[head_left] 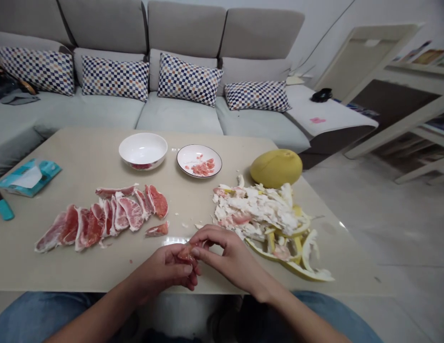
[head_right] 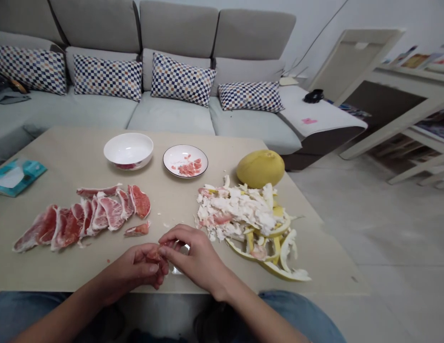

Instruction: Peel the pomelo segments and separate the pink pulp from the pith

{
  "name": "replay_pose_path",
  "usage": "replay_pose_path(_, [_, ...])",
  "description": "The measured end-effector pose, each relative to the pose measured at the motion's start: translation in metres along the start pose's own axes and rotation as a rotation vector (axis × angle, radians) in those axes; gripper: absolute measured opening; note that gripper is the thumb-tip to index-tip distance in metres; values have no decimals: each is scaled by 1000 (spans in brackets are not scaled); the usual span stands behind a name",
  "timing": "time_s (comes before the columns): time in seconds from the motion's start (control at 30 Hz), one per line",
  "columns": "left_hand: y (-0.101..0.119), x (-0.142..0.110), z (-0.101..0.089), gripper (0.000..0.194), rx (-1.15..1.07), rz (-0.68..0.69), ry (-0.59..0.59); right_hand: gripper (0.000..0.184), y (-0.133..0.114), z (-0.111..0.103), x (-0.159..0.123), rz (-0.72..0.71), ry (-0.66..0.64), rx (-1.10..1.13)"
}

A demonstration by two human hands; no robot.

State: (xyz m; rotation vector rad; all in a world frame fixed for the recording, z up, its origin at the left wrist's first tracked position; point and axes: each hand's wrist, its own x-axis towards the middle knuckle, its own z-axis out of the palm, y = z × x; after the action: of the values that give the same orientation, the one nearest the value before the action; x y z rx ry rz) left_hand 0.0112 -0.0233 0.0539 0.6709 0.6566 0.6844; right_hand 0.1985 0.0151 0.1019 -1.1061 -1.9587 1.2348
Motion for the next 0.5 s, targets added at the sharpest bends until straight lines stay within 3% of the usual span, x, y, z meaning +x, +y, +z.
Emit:
replay_pose_path(0.23, [-1,2,-9,21,-87,88,195,11,7,11,1,-21,114,-31])
replay_pose_path(0.33, [-2,3,-11,21,-81,128,219,17,6,11,1,121,85,64])
replay_pose_path(0.5, [1,0,-9,22,-89,120,178,31,12,9,5,418,-36,494])
